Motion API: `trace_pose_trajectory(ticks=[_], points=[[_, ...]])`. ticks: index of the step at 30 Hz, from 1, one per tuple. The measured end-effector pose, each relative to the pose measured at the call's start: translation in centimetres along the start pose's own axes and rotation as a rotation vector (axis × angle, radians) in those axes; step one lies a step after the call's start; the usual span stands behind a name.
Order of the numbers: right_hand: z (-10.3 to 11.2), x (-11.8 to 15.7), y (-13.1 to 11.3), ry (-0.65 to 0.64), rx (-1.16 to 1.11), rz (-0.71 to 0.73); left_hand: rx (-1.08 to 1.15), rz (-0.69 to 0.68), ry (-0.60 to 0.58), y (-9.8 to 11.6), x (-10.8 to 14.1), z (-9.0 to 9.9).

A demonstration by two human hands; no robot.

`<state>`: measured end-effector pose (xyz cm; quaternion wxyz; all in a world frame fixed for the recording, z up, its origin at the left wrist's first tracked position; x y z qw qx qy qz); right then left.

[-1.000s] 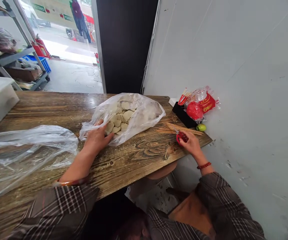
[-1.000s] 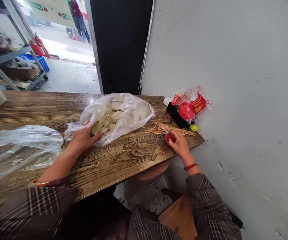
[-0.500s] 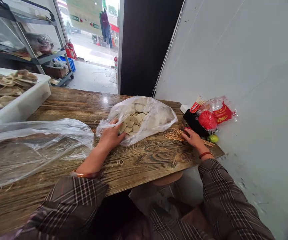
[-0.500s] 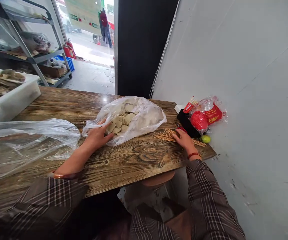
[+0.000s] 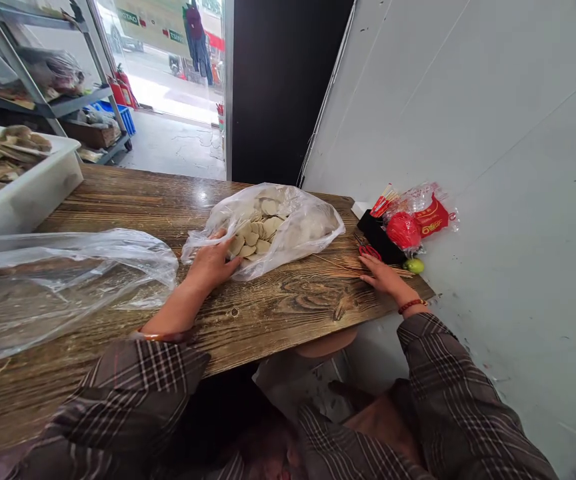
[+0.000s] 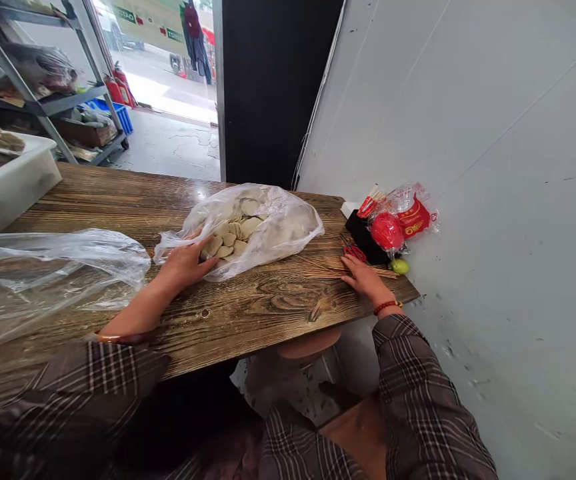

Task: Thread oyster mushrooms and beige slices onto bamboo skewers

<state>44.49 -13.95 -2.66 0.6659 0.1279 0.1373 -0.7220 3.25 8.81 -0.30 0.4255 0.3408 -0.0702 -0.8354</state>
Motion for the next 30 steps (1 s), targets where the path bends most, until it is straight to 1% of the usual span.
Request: trace_pose_trajectory(ticks=[4, 10, 16, 19, 23, 26, 28, 30], points=[[0.0, -0.6, 0.2, 0.004, -0.020, -0.008, 0.047, 0.021, 0.012, -0.1, -0.1, 0.0], [0.2, 0.2, -1.9, 0.054, -0.007, 0.012, 0.034, 0.014, -0.008, 0.0, 0.0, -0.1], [1.0, 1.0, -3.4, 0.084, -0.026, 0.028, 0.021, -0.007, -0.003, 0.0, 0.0, -0.2], [1.2, 1.4, -4.9, 0.079, -0.049, 0.046, 0.035, -0.011, -0.002, 0.0, 0.1, -0.4], [1.0, 1.3, -8.6, 0.066, -0.109, 0.093, 0.080, 0.012, 0.033, 0.2, 0.0, 0.1], [0.8, 0.9, -11.1, 0.087, -0.141, 0.117, 0.059, 0.031, 0.056, 1.3, 0.1, 1.2], [0.6, 0.8, -12.0, 0.105, -0.135, 0.117, 0.045, -0.021, 0.110, 3.0, 0.3, 2.4], [0.4, 0.7, -12.4, 0.119, -0.132, 0.114, 0.083, -0.105, 0.196, 5.2, 0.7, 3.7]])
Point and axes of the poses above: each hand's wrist, its own x-axis away from the middle knuckle, its own z-axis out of the back of the hand, y = z × x, the point moved 7 cm from there along -x, towards the middle knuckle, and after that the axes turned 14 degrees about y, right-handed, at the moved point
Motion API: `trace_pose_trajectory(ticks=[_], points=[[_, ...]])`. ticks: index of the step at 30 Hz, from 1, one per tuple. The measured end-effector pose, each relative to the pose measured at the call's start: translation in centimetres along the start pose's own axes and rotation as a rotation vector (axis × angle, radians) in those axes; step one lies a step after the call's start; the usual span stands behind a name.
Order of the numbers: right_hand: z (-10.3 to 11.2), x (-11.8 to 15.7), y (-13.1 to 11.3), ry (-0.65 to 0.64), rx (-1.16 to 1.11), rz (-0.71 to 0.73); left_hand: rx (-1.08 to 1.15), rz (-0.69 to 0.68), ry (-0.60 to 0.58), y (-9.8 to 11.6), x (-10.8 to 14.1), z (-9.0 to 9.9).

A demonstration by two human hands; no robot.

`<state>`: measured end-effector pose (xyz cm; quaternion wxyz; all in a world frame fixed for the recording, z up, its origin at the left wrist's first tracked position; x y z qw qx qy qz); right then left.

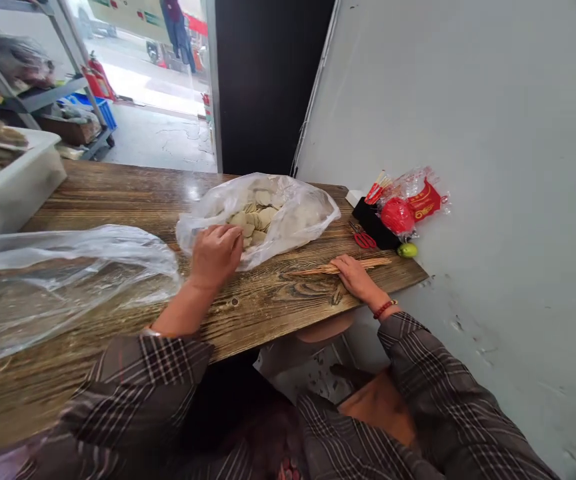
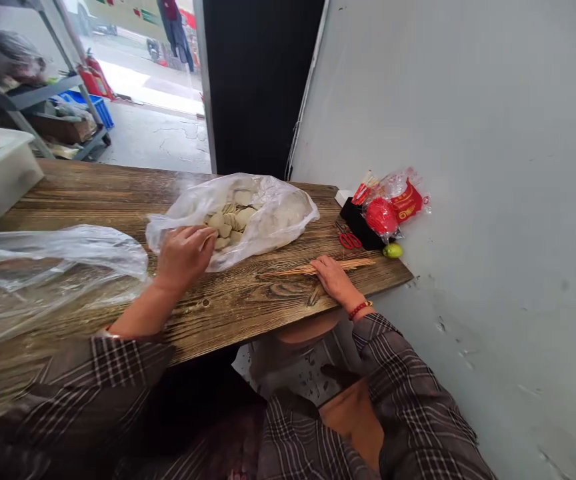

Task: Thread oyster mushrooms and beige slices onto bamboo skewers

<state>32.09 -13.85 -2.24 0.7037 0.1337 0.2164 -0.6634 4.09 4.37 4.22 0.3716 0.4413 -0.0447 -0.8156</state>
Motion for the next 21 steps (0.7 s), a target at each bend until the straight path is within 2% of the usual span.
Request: trace_pose_trajectory(ticks=[2, 4, 9, 13, 14, 16, 18, 20, 21], points=[[-0.1, 0.0, 0.1, 0.021, -0.004, -0.011, 0.102, -0.066, 0.033, 2.3, 0.5, 0.2], [-0.2, 0.0, 0.2, 0.047, -0.008, -0.033, 0.250, -0.102, -0.034, 4.4, 1.4, -0.8], [0.4, -0.2, -0.6, 0.096, -0.029, -0.073, 0.525, -0.037, -0.297, 8.3, 3.6, -6.6], [2.0, 0.2, -0.9, 0.170, -0.027, -0.051, 0.640, 0.068, -0.353, 10.9, 4.0, -10.3], [2.7, 0.5, -0.1, 0.216, -0.021, -0.077, 0.661, 0.126, -0.344, 11.3, 3.9, -10.9], [4.4, 1.5, 3.1, 0.354, -0.011, -0.202, 0.702, 0.248, -0.317, 11.5, 3.7, -11.6], [6.2, 3.3, 8.0, 0.531, -0.020, -0.428, 0.733, 0.341, -0.262, 11.1, 3.5, -11.7], [7.3, 5.8, 13.2, 0.690, -0.091, -0.703, 0.717, 0.410, -0.168, 9.8, 3.2, -11.3], [7.4, 6.7, 15.1, 0.715, -0.098, -0.765, 0.696, 0.447, -0.115, 8.9, 3.1, -11.1]])
Point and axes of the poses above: each hand's wrist, its own x-axis away from the middle knuckle, its own z-axis out of the back of the hand, y = z × x, the point moved 7 cm from there along -x, towards the middle knuckle, and after that the axes turned 14 degrees about y, right-handed, at the moved point
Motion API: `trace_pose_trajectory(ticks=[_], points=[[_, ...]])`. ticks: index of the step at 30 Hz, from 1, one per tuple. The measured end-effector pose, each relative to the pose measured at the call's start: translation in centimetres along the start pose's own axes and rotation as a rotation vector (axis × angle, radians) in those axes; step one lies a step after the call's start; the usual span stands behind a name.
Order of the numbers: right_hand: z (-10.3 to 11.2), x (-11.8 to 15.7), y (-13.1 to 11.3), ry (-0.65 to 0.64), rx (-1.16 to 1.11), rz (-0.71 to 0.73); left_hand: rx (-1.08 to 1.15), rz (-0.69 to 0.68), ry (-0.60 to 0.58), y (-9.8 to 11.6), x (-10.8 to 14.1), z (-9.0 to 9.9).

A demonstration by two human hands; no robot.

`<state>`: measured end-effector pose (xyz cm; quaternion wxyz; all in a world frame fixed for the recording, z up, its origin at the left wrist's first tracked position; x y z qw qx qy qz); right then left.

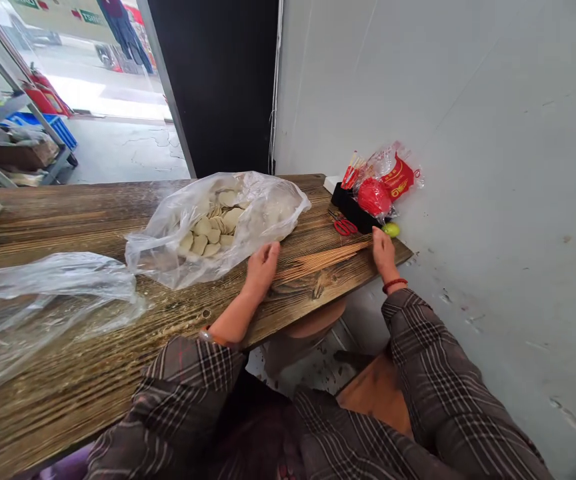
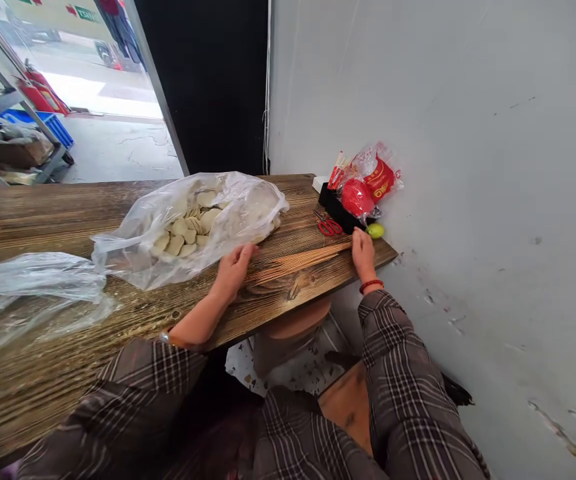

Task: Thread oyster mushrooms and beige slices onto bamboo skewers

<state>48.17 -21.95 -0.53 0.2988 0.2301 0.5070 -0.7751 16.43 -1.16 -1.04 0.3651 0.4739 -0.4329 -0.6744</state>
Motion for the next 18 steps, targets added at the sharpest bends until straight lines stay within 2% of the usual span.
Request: trace_pose_trajectory(ticks=[2, 5, 9, 14, 18], points=[[0.1, -1.0, 2.6, 0.016, -0.005, -0.083, -0.003, 0.046, 0.097, -0.9, -0.5, 1.3], [-1.1, -1.1, 3.9, -0.036, -0.035, -0.129, 0.017, 0.094, 0.117, -1.7, -0.3, 1.7], [-3.2, 0.1, 2.5, -0.136, -0.096, -0.138, 0.090, 0.122, 0.116, -1.3, 1.2, -0.4], [-4.3, 2.1, 0.0, -0.175, -0.134, -0.112, 0.190, 0.176, 0.223, -1.1, 2.0, -3.5], [-4.9, 3.3, -1.3, -0.183, -0.108, -0.063, 0.238, 0.181, 0.303, -1.2, 1.3, -3.8]])
Point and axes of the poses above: each hand's wrist, its own x-axis away from the middle knuckle, its own z-axis out of the back of the hand, y = z × x, the point moved 7 cm from there along -x, towards the middle knuckle, and after that the axes turned 14 degrees about y, right-handed, at the moved point
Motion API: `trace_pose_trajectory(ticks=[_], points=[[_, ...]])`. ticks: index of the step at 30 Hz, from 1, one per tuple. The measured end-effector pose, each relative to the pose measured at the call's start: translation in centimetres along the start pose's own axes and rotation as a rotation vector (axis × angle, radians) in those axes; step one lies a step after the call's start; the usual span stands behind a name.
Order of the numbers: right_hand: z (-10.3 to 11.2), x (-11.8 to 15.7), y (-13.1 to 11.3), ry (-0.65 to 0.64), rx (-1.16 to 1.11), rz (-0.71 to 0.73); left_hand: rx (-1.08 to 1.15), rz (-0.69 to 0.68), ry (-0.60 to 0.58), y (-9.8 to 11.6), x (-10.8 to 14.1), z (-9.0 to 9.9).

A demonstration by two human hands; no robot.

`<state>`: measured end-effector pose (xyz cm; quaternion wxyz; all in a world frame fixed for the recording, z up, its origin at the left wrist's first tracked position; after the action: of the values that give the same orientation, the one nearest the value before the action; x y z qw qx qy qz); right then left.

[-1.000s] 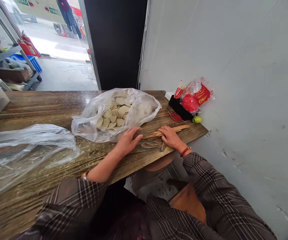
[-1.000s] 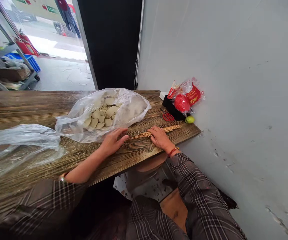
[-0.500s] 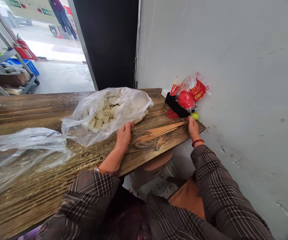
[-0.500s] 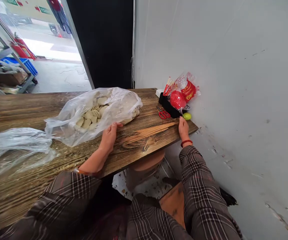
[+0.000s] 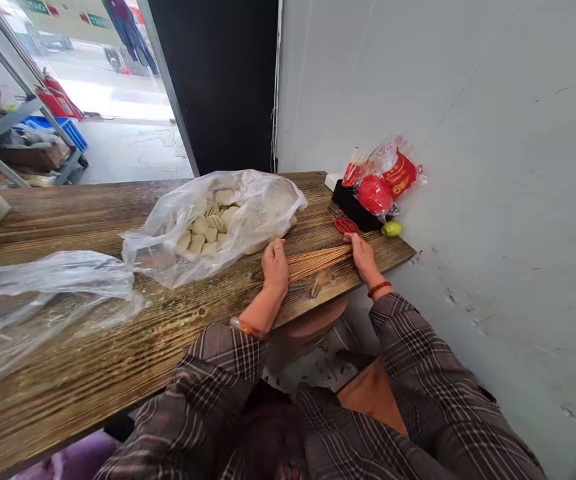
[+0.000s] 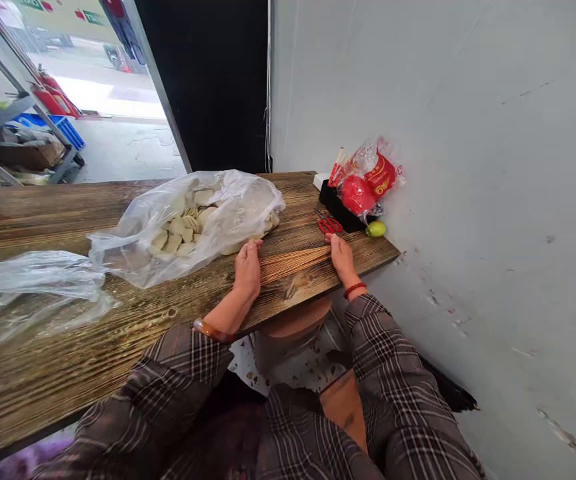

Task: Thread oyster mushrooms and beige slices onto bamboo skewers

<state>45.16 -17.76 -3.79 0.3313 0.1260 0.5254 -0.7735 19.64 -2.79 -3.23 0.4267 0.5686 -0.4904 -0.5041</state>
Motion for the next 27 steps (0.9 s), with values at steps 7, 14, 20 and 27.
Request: trace_pose_trajectory(ticks=[7, 14, 20, 27], points=[[-0.2, 0.6, -1.0, -0.017, 0.113, 0.103, 0.058, 0.028, 0.046, 1.3, -3.0, 5.2], [-0.2, 1.1, -0.9, -0.047, 0.184, 0.167, -0.152, -0.042, -0.091, 1.3, 0.1, 5.1], [0.5, 2.5, -3.6, -0.012, 0.465, 0.393, -0.225, -0.184, -0.083, 1.1, 1.4, 0.0], [-2.1, 6.0, -6.9, -0.432, 0.324, 0.788, -0.251, -0.371, -0.113, 3.4, 1.4, 0.9]])
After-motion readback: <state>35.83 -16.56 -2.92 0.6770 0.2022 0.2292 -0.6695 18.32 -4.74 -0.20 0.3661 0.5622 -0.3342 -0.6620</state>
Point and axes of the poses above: each hand's wrist, its own x-axis away from the middle knuckle, its own z-axis out of the back of the hand, y = z × x, the point moved 7 cm from there along -x, towards the middle knuckle, and after that the axes turned 14 degrees about y, right-handed, at the moved point
